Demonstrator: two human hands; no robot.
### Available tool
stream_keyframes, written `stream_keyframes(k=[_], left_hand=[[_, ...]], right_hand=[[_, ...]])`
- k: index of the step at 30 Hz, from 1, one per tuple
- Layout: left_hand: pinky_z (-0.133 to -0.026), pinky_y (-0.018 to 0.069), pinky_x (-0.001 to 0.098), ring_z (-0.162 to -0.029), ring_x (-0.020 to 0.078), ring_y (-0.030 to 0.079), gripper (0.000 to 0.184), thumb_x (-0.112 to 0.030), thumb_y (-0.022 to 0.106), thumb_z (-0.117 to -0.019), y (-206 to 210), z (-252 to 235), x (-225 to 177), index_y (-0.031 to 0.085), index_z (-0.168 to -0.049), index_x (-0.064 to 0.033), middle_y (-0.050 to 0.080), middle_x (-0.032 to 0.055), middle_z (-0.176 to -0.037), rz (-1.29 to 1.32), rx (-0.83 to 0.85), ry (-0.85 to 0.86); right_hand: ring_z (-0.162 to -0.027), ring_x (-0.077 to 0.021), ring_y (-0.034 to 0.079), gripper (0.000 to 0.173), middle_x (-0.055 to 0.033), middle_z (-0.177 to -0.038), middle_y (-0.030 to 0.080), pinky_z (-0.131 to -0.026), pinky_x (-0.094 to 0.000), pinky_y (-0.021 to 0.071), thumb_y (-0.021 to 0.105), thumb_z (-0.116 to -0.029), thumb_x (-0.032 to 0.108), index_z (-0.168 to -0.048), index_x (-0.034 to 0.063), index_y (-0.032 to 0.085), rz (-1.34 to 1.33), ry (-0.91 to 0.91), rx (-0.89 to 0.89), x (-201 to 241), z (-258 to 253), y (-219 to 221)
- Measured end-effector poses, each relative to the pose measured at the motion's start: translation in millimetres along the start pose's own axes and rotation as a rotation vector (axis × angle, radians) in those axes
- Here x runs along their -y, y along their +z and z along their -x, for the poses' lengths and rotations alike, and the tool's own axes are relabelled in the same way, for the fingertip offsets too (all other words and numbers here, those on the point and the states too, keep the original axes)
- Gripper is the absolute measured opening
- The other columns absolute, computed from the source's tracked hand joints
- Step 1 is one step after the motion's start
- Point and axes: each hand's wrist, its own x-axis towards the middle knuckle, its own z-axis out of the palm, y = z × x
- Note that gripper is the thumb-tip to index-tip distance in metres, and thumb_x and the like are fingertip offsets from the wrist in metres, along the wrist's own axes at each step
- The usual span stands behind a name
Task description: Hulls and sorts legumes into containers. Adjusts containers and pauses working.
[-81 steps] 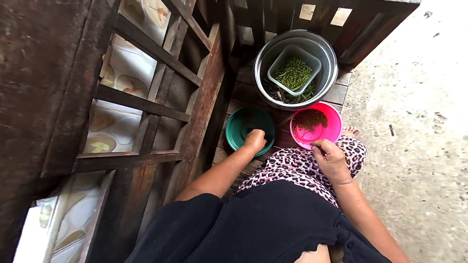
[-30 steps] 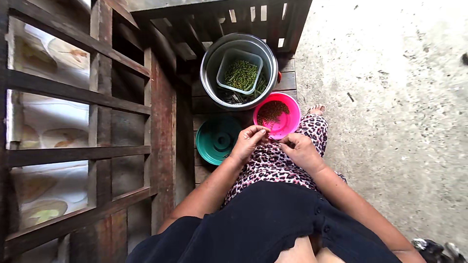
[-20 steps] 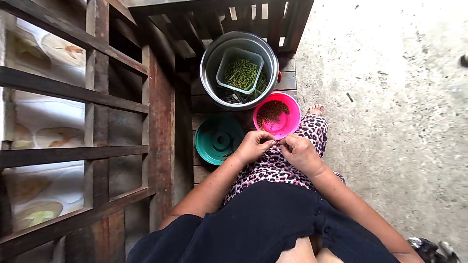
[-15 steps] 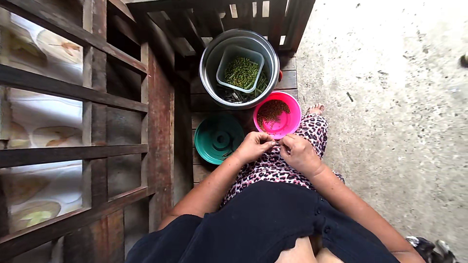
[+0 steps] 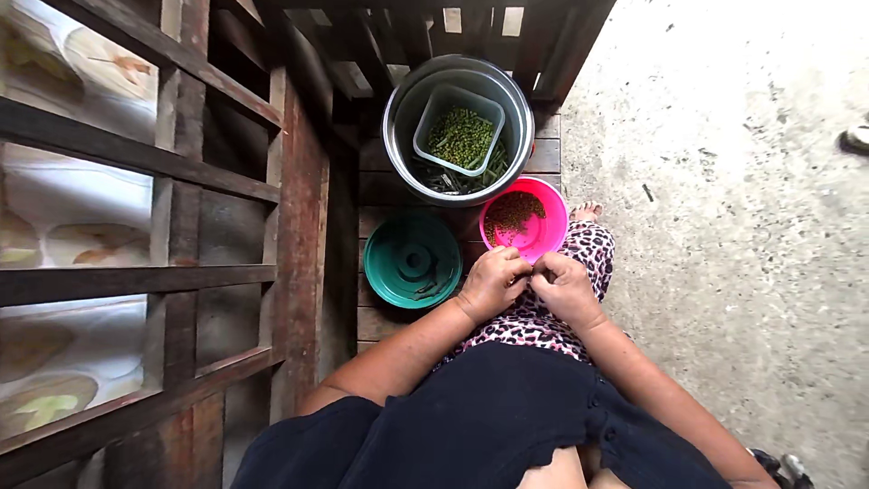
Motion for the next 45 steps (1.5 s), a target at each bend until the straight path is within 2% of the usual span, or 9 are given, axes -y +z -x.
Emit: stream_keyframes(k=[3, 7, 11, 15, 21, 25, 31, 35, 45], left_hand=[[-0.078, 0.0556, 0.0412, -0.082, 0.0249, 0.066, 0.005, -0.003, 0.071, -0.086, 6.8, -2.1, 1.2, 0.076, -0.087, -0.0019, 0.066, 0.0109, -0.081, 0.056, -0.07, -0.031], [-0.08, 0.0554, 0.036, -0.084, 0.0195, 0.065, 0.006, -0.001, 0.07, -0.0865, 8.6, -2.3, 4.7, 0.075, -0.09, -0.0001, 0.066, 0.0097, -0.084, 0.238, -0.114, -0.13], [-0.075, 0.0562, 0.0276, -0.079, 0.0085, 0.063, 0.009, 0.0, 0.063, -0.0953, -8.7, 3.2, 15.1, 0.066, -0.103, 0.001, 0.066, 0.004, -0.092, 0.836, -0.26, -0.529], [-0.072, 0.0541, 0.0248, -0.076, 0.0069, 0.06, 0.009, -0.005, 0.056, -0.1021, -40.6, 9.8, 34.1, 0.059, -0.106, -0.0131, 0.062, -0.0032, -0.09, 1.033, -0.597, -0.741], [-0.063, 0.0536, 0.0236, -0.067, 0.0086, 0.06, 0.009, 0.001, 0.061, -0.0985, -37.7, 21.5, 30.0, 0.063, -0.104, -0.005, 0.065, 0.0026, -0.086, 1.056, -0.542, -0.894], [-0.066, 0.0554, 0.0258, -0.069, 0.0115, 0.062, 0.012, 0.005, 0.061, -0.0969, -33.6, 14.6, 19.6, 0.063, -0.106, -0.0012, 0.065, 0.0056, -0.086, 1.14, -0.51, -0.939], [-0.064, 0.0559, 0.0231, -0.067, 0.0097, 0.065, 0.01, 0.005, 0.063, -0.0961, -24.3, 3.4, 15.3, 0.065, -0.105, 0.0006, 0.069, 0.0067, -0.083, 1.174, -0.391, -0.983], [-0.062, 0.0554, 0.022, -0.065, 0.009, 0.064, 0.007, 0.005, 0.064, -0.0957, -13.2, -8.5, 10.4, 0.065, -0.1, 0.0004, 0.068, 0.0049, -0.079, 1.159, -0.234, -0.968], [-0.059, 0.0546, 0.0213, -0.06, 0.0078, 0.062, 0.002, 0.003, 0.069, -0.0934, -5.1, -16.9, 12.8, 0.067, -0.093, 0.002, 0.068, 0.0054, -0.075, 1.019, -0.115, -0.96]], right_hand=[[-0.055, -0.0019, 0.049, 0.017, 0.0051, -0.063, 0.055, -0.054, -0.0193, 0.0416, 0.058, -0.085, -0.003, -0.073, 0.01, 0.06, -0.504, 0.395, 0.02, 0.1, -5.8, 1.3], [-0.051, -0.0038, 0.048, 0.028, 0.0029, -0.062, 0.056, -0.05, -0.0187, 0.0405, 0.048, -0.0914, -0.006, -0.073, 0.0114, 0.059, -0.922, 0.712, 0.005, 3.5, -13.4, 6.5], [-0.056, 0.0003, 0.05, 0.017, 0.0071, -0.063, 0.057, -0.054, -0.0186, 0.0414, 0.056, -0.084, -0.002, -0.073, 0.0108, 0.06, -0.525, 0.446, 0.254, 4.1, -20.4, 8.0], [-0.063, -0.011, 0.055, 0.009, -0.0043, -0.074, 0.061, -0.061, -0.0326, 0.0482, 0.061, -0.0939, 0.006, -0.088, 0.0023, 0.067, -0.044, 0.289, 0.312, 20.5, -46.3, 10.9], [-0.079, -0.0273, 0.069, 0.012, -0.0177, -0.087, 0.07, -0.076, -0.0428, 0.0569, 0.064, -0.0917, 0.005, -0.094, -0.0041, 0.071, 0.092, -0.094, 0.015, 42.0, -131.2, 46.0], [-0.108, -0.031, 0.071, 0.026, -0.0192, -0.112, 0.074, -0.102, -0.0453, 0.0522, 0.052, -0.1015, 0.004, -0.115, -0.0026, 0.073, 0.144, -0.065, 0.132, 42.2, -147.9, 45.7], [-0.094, -0.0179, 0.071, 0.02, -0.0154, -0.108, 0.072, -0.088, -0.0338, 0.0578, 0.058, -0.1003, 0.006, -0.112, -0.0014, 0.073, -0.07, 0.052, 0.049, 20.0, -84.5, 13.6], [-0.062, -0.004, 0.058, 0.011, -0.0031, -0.085, 0.07, -0.059, -0.0226, 0.0506, 0.063, -0.097, 0.004, -0.102, 0.0012, 0.072, -0.287, 0.326, 0.164, 13.7, -50.3, 4.1], [-0.054, -0.0024, 0.055, 0.007, -0.0002, -0.073, 0.066, -0.052, -0.0184, 0.0484, 0.065, -0.0929, -0.004, -0.093, 0.001, 0.069, -0.506, 0.416, 0.089, -2.7, -36.0, 6.3]])
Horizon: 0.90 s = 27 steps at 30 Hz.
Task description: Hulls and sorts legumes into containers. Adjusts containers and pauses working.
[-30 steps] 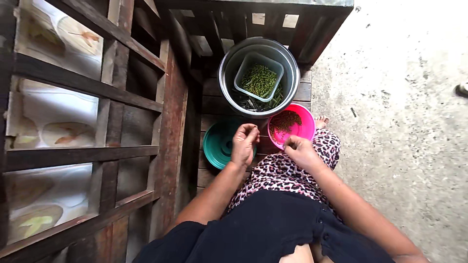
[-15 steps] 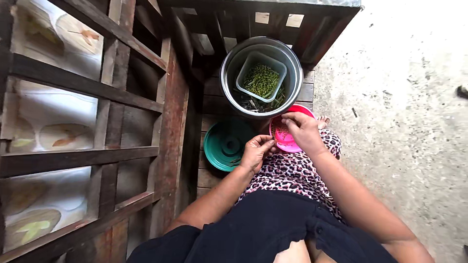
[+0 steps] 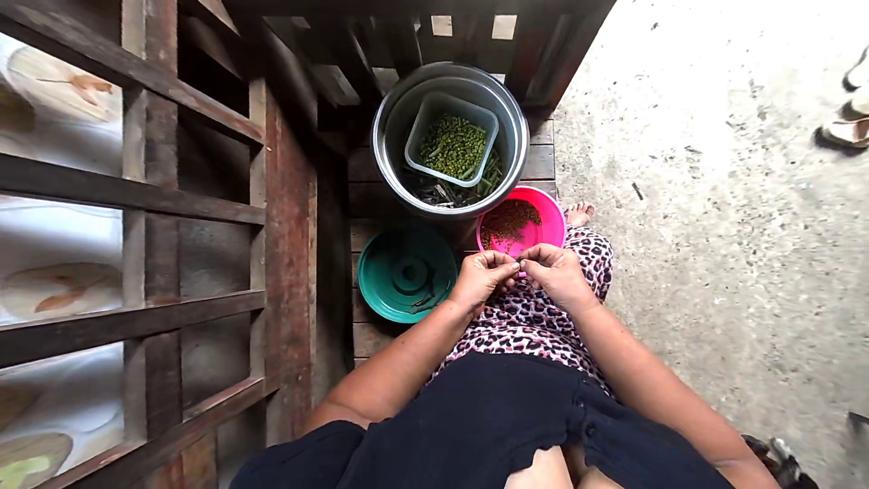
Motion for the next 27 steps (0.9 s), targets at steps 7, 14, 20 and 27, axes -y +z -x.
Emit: stream_keyframes(k=[7, 14, 20, 27], left_hand=[[-0.066, 0.057, 0.0239, -0.066, 0.0079, 0.064, 0.007, 0.003, 0.073, -0.0896, -5.2, -4.0, 10.9, 0.067, -0.094, 0.0019, 0.067, 0.004, -0.079, -0.159, 0.039, 0.1], [-0.063, 0.0563, 0.0223, -0.063, 0.0072, 0.063, 0.001, 0.002, 0.066, -0.0954, -2.0, -5.1, 9.0, 0.066, -0.095, 0.0028, 0.067, 0.004, -0.077, -0.188, 0.068, 0.097], [-0.066, 0.052, 0.0217, -0.067, 0.0063, 0.058, 0.006, -0.001, 0.059, -0.1005, 1.5, -6.0, 17.4, 0.063, -0.098, 0.003, 0.062, 0.0044, -0.081, -0.266, 0.054, 0.129], [-0.062, 0.0515, 0.0209, -0.063, 0.0066, 0.058, 0.008, -0.003, 0.058, -0.1024, 1.0, -8.3, 15.2, 0.064, -0.099, 0.0013, 0.063, 0.0028, -0.078, -0.149, 0.035, -0.012]], right_hand=[[-0.055, -0.001, 0.052, 0.007, 0.0014, -0.07, 0.062, -0.052, -0.0178, 0.0446, 0.065, -0.0911, -0.003, -0.088, 0.0023, 0.067, 0.066, -0.039, 0.001, -4.2, 1.1, -1.2], [-0.057, -0.002, 0.053, 0.008, 0.0002, -0.07, 0.062, -0.055, -0.0189, 0.0459, 0.064, -0.0907, -0.004, -0.086, 0.0022, 0.066, 0.145, -0.053, -0.016, -3.3, 1.7, -2.2], [-0.057, -0.0028, 0.052, 0.007, -0.0009, -0.069, 0.06, -0.055, -0.0199, 0.0458, 0.063, -0.0903, -0.005, -0.086, 0.0011, 0.065, 0.199, -0.066, -0.023, -7.4, 0.4, 2.0], [-0.052, -0.0036, 0.049, 0.009, 0.0006, -0.067, 0.058, -0.051, -0.019, 0.0426, 0.061, -0.0934, -0.003, -0.087, 0.0034, 0.064, 0.053, 0.051, 0.012, -16.6, -5.2, -2.2]])
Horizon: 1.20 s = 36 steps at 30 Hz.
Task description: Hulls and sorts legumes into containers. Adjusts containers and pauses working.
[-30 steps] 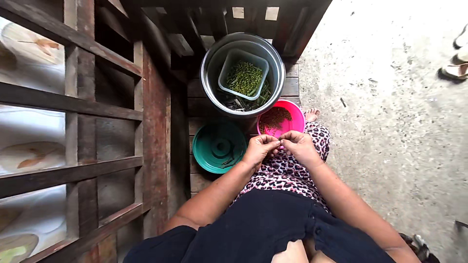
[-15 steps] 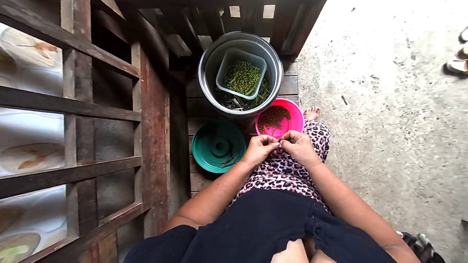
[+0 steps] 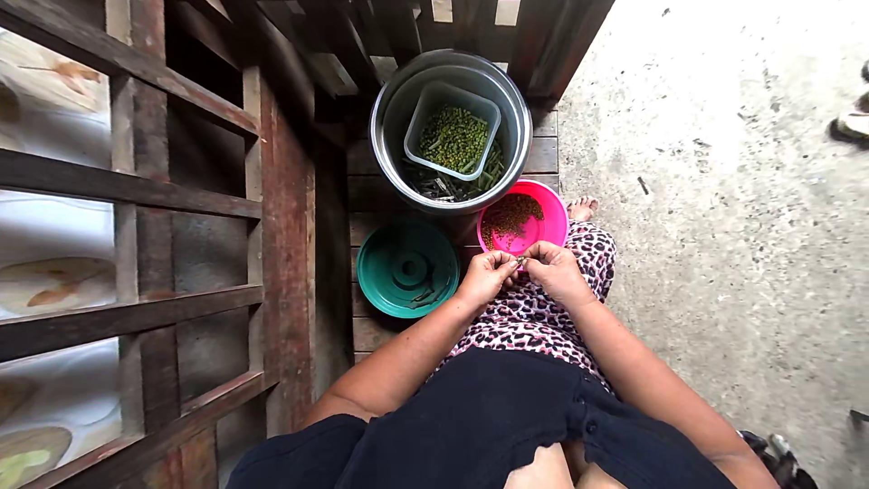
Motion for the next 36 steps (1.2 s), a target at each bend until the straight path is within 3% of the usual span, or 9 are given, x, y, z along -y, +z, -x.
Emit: stream_keyframes(k=[4, 7, 10, 16, 25, 27, 29, 33, 36], left_hand=[[-0.058, 0.0512, 0.0203, -0.06, 0.0067, 0.058, 0.006, -0.003, 0.063, -0.0995, -3.9, -3.1, -0.7, 0.065, -0.097, 0.0012, 0.064, 0.0035, -0.075, 0.018, -0.001, -0.002], [-0.06, 0.0531, 0.022, -0.063, 0.0074, 0.06, 0.005, -0.003, 0.065, -0.0978, -5.1, -3.6, -1.2, 0.066, -0.097, 0.0018, 0.066, 0.0043, -0.077, -0.031, 0.016, 0.016], [-0.062, 0.053, 0.0214, -0.064, 0.0066, 0.06, 0.005, -0.002, 0.065, -0.098, -5.8, -3.3, -3.7, 0.066, -0.095, 0.0017, 0.066, 0.0037, -0.078, -0.08, 0.051, 0.05], [-0.061, 0.0514, 0.0204, -0.063, 0.0063, 0.058, 0.004, 0.0, 0.063, -0.0985, -8.6, -2.1, -5.8, 0.064, -0.096, 0.0021, 0.064, 0.0042, -0.077, -0.082, 0.049, 0.042], [-0.059, 0.0506, 0.0199, -0.061, 0.0064, 0.058, 0.006, -0.002, 0.061, -0.1006, -9.6, -5.0, -7.7, 0.065, -0.098, 0.0012, 0.065, 0.0033, -0.076, -0.038, 0.055, -0.026], [-0.057, 0.0505, 0.0193, -0.059, 0.0061, 0.058, 0.007, -0.003, 0.062, -0.1001, -8.4, -4.8, -8.9, 0.065, -0.096, 0.0009, 0.065, 0.0034, -0.074, -0.033, 0.033, -0.024], [-0.055, 0.05, 0.0189, -0.058, 0.0061, 0.058, 0.007, -0.004, 0.064, -0.0994, -7.6, -4.7, -8.6, 0.065, -0.095, 0.0008, 0.065, 0.0038, -0.074, -0.03, 0.015, -0.018], [-0.054, 0.0491, 0.0185, -0.057, 0.0057, 0.057, 0.007, -0.005, 0.065, -0.0988, -6.4, -4.4, -6.6, 0.066, -0.094, 0.0002, 0.064, 0.0033, -0.073, -0.032, -0.009, 0.014], [-0.057, 0.0506, 0.0198, -0.06, 0.006, 0.059, 0.006, -0.003, 0.063, -0.0992, -6.4, -3.3, -6.7, 0.065, -0.096, 0.0008, 0.065, 0.0034, -0.075, -0.062, -0.01, 0.049]], right_hand=[[-0.058, -0.0058, 0.056, 0.005, -0.0023, -0.077, 0.064, -0.055, -0.0209, 0.0501, 0.061, -0.0957, -0.002, -0.098, 0.0014, 0.064, -0.056, 0.063, 0.079, 5.9, -2.1, -6.9], [-0.065, -0.0067, 0.061, 0.017, -0.0033, -0.088, 0.067, -0.059, -0.0222, 0.0542, 0.067, -0.0921, -0.001, -0.109, 0.0017, 0.064, -0.053, 0.025, 0.149, 7.7, -3.0, -10.2], [-0.062, -0.0059, 0.062, 0.016, -0.0024, -0.081, 0.068, -0.058, -0.022, 0.0543, 0.073, -0.0888, -0.003, -0.103, 0.0016, 0.066, -0.024, -0.022, 0.156, 8.3, -4.7, -9.1], [-0.06, -0.0065, 0.064, 0.005, -0.0021, -0.077, 0.07, -0.059, -0.0232, 0.058, 0.065, -0.0958, -0.002, -0.096, 0.0009, 0.069, -0.049, 0.01, 0.142, 3.1, -6.4, -11.9], [-0.061, -0.0083, 0.065, 0.019, -0.0053, -0.081, 0.068, -0.06, -0.0245, 0.0582, 0.049, -0.1084, 0.01, -0.104, -0.0008, 0.065, 0.059, 0.085, 0.067, 8.7, -5.2, -8.4], [-0.071, -0.0109, 0.067, 0.022, -0.0086, -0.092, 0.069, -0.068, -0.0279, 0.0584, 0.05, -0.1087, 0.014, -0.11, -0.0001, 0.067, 0.277, -0.009, -0.024, 12.0, -3.6, -7.0], [-0.087, -0.0217, 0.067, 0.023, -0.0181, -0.113, 0.067, -0.08, -0.0368, 0.057, 0.055, -0.1048, 0.01, -0.119, -0.0024, 0.069, 0.434, -0.185, -0.088, 11.4, -2.1, -8.6], [-0.07, -0.0081, 0.058, 0.007, -0.0114, -0.096, 0.065, -0.063, -0.0196, 0.051, 0.067, -0.0917, -0.001, -0.097, -0.0022, 0.071, 0.358, -0.421, -0.104, 9.2, -0.6, -7.6], [-0.072, -0.0096, 0.062, 0.003, -0.0097, -0.092, 0.068, -0.067, -0.024, 0.0547, 0.071, -0.0894, -0.001, -0.092, -0.0006, 0.073, 0.342, -0.339, -0.027, 10.6, 1.7, -4.1]])
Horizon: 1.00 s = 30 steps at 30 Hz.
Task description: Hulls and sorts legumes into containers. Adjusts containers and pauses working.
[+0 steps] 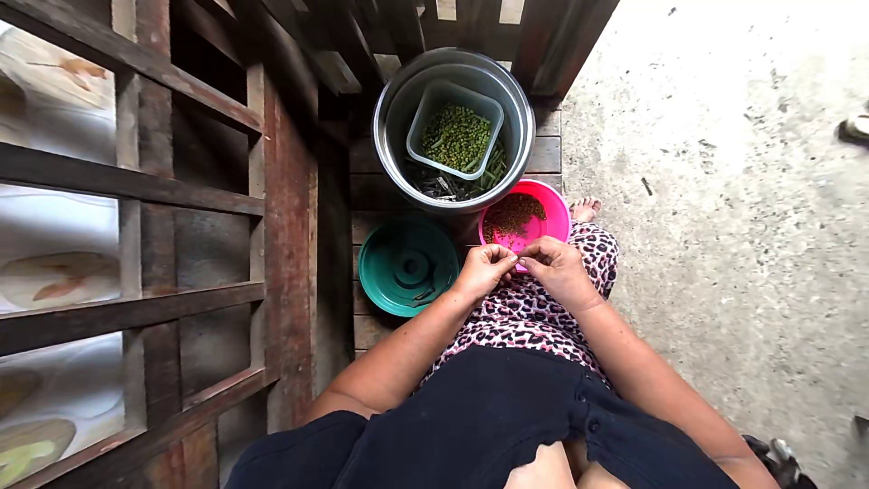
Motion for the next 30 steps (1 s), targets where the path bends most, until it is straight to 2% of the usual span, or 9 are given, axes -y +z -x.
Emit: stream_keyframes(k=[3, 9, 13, 17, 20, 22, 25, 28, 30], left_hand=[[-0.06, 0.0514, 0.02, -0.062, 0.0057, 0.059, 0.005, -0.002, 0.062, -0.0996, -0.5, 1.1, -0.2, 0.065, -0.097, 0.0014, 0.065, 0.0034, -0.076, -0.024, 0.004, 0.027], [-0.065, 0.0519, 0.0215, -0.067, 0.0063, 0.058, 0.008, -0.001, 0.058, -0.1014, -0.8, 3.7, 1.5, 0.064, -0.101, 0.003, 0.063, 0.0057, -0.084, -0.115, 0.018, 0.102], [-0.067, 0.0521, 0.0226, -0.069, 0.0072, 0.058, 0.009, -0.001, 0.056, -0.1021, -2.0, 3.7, 3.8, 0.064, -0.102, 0.0038, 0.063, 0.0066, -0.085, -0.139, 0.027, 0.134], [-0.07, 0.0541, 0.0242, -0.071, 0.0081, 0.06, 0.009, -0.001, 0.057, -0.1017, -1.5, 4.9, 2.4, 0.065, -0.101, 0.0047, 0.064, 0.0078, -0.086, -0.173, 0.032, 0.153], [-0.074, 0.0534, 0.0283, -0.077, 0.0104, 0.061, 0.009, -0.002, 0.059, -0.1006, -1.9, 7.1, -2.9, 0.065, -0.099, 0.0043, 0.065, 0.0095, -0.089, -0.284, 0.03, 0.246], [-0.082, 0.0554, 0.0332, -0.086, 0.0145, 0.066, 0.012, -0.004, 0.06, -0.0993, -9.3, 6.7, -14.0, 0.068, -0.102, 0.0048, 0.069, 0.0125, -0.095, -0.404, -0.031, 0.377], [-0.094, 0.0546, 0.0386, -0.1, 0.0219, 0.069, 0.016, -0.007, 0.062, -0.0973, -41.8, 6.1, -48.5, 0.071, -0.103, 0.0055, 0.072, 0.0172, -0.103, -0.646, -0.263, 0.612], [-0.092, 0.0554, 0.0388, -0.098, 0.024, 0.069, 0.014, -0.006, 0.064, -0.095, -82.5, 0.3, -79.0, 0.072, -0.102, 0.0037, 0.071, 0.0175, -0.101, -0.802, -0.463, 0.682], [-0.09, 0.0543, 0.0392, -0.097, 0.025, 0.068, 0.017, -0.007, 0.064, -0.0959, -103.2, -2.7, -91.2, 0.073, -0.107, 0.0015, 0.07, 0.0178, -0.107, -0.888, -0.489, 0.639]], right_hand=[[-0.072, -0.0108, 0.064, 0.005, -0.0092, -0.09, 0.069, -0.069, -0.0263, 0.0565, 0.072, -0.0893, -0.001, -0.094, -0.0002, 0.074, -0.002, 0.083, 0.01, 1.8, 0.4, 2.2], [-0.063, -0.0074, 0.062, 0.005, -0.0068, -0.082, 0.07, -0.061, -0.0243, 0.0553, 0.074, -0.0893, 0.0, -0.094, -0.0004, 0.072, -0.067, 0.199, 0.02, 6.1, 0.3, 5.1], [-0.061, -0.007, 0.062, 0.003, -0.0062, -0.08, 0.068, -0.06, -0.024, 0.0551, 0.068, -0.0952, 0.002, -0.097, -0.0009, 0.07, -0.082, 0.259, 0.058, 9.1, 0.5, 5.2], [-0.073, -0.0199, 0.066, 0.006, -0.0151, -0.088, 0.068, -0.07, -0.0365, 0.0573, 0.066, -0.0918, 0.0, -0.095, -0.0042, 0.07, 0.14, 0.08, 0.027, 8.6, 2.1, 11.6], [-0.08, -0.0312, 0.066, 0.009, -0.0216, -0.09, 0.065, -0.074, -0.045, 0.0562, 0.06, -0.0927, -0.001, -0.094, -0.0086, 0.065, 0.24, -0.057, -0.043, 7.0, 2.3, 17.8], [-0.081, -0.0319, 0.065, 0.013, -0.0219, -0.09, 0.063, -0.074, -0.0445, 0.0556, 0.053, -0.0958, 0.001, -0.094, -0.0085, 0.062, 0.273, -0.104, -0.097, 3.2, -0.2, 18.0], [-0.083, -0.0352, 0.066, 0.015, -0.0232, -0.091, 0.062, -0.076, -0.0473, 0.0561, 0.05, -0.0976, 0.002, -0.095, -0.0088, 0.06, 0.37, -0.154, -0.134, -2.5, -4.0, 14.4], [-0.089, -0.041, 0.067, 0.016, -0.026, -0.094, 0.064, -0.081, -0.0525, 0.0558, 0.056, -0.0986, 0.005, -0.095, -0.0098, 0.062, 0.451, -0.186, -0.09, -14.6, -7.0, 12.0], [-0.096, -0.0441, 0.067, 0.017, -0.0279, -0.101, 0.066, -0.086, -0.0551, 0.0554, 0.063, -0.0976, 0.006, -0.101, -0.0103, 0.065, 0.477, -0.184, -0.053, -20.1, -8.1, 12.6]])
